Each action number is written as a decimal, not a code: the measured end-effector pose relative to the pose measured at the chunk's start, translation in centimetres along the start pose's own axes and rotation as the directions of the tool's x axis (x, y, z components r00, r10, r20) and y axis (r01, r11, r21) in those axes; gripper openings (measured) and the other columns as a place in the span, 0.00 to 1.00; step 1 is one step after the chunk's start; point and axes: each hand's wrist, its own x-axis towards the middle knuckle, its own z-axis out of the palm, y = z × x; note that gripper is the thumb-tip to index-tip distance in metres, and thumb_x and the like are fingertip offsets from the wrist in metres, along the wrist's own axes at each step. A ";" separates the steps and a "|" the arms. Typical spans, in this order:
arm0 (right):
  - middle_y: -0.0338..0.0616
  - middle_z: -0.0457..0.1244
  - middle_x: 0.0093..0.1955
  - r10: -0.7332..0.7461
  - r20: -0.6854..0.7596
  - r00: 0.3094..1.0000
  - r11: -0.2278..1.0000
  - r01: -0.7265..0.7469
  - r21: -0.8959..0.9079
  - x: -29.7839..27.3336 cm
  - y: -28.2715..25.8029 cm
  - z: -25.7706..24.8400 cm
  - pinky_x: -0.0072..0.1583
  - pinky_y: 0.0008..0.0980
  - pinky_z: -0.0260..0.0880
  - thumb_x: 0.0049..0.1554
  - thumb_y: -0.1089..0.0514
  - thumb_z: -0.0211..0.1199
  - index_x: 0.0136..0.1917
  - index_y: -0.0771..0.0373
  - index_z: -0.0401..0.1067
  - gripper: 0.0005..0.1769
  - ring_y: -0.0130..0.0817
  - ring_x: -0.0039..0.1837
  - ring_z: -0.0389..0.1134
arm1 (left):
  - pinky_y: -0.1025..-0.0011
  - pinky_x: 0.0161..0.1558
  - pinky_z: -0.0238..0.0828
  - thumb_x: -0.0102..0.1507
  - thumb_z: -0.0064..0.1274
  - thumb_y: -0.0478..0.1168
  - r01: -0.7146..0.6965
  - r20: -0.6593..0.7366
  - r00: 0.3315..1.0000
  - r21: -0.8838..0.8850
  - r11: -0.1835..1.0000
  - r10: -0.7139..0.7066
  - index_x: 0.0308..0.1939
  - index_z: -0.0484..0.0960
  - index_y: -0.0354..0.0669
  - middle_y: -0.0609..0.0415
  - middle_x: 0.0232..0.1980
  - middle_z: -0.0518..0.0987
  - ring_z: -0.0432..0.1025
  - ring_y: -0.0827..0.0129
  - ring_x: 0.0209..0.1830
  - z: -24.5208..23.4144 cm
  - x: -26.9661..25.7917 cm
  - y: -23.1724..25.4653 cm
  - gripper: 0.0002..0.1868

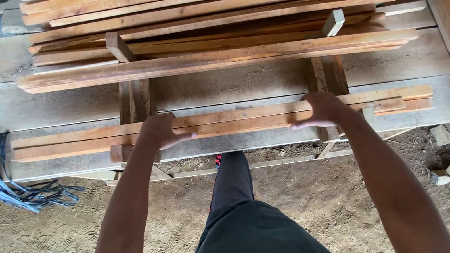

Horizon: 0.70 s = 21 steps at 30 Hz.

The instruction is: Organizing and aligning thin wooden strips on a workbench for bundling.

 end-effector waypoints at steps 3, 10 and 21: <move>0.54 0.62 0.74 -0.099 -0.016 0.995 0.995 0.099 -0.024 3.2 -0.6 2.0 0.78 0.51 0.56 0.41 0.17 0.70 0.75 0.60 0.62 0.63 0.52 0.77 0.60 | 0.51 0.64 0.73 0.44 0.57 0.82 -0.164 -0.050 0.985 -0.020 0.986 0.163 0.60 0.77 0.43 0.46 0.57 0.82 0.76 0.48 0.61 0.1 0.8 3.4 0.56; 0.44 0.68 0.59 -0.222 -0.155 0.963 0.963 0.191 -0.192 10.2 -2.8 8.0 0.66 0.45 0.69 0.39 0.31 0.73 0.68 0.54 0.63 0.50 0.44 0.64 0.70 | 0.54 0.47 0.78 0.47 0.62 0.64 -0.298 -0.214 0.919 0.171 0.939 0.331 0.55 0.73 0.49 0.55 0.46 0.82 0.81 0.56 0.49 6.8 8.8 8.0 0.39; 0.39 0.67 0.68 0.017 -0.092 0.996 0.989 -0.031 -0.147 8.9 8.5 9.2 0.69 0.48 0.68 0.37 0.44 0.78 0.72 0.45 0.63 0.50 0.45 0.71 0.68 | 0.55 0.50 0.78 0.45 0.60 0.59 -0.047 -0.171 0.980 0.295 0.954 0.101 0.51 0.71 0.51 0.53 0.50 0.82 0.80 0.55 0.52 6.5 4.1 -6.5 0.35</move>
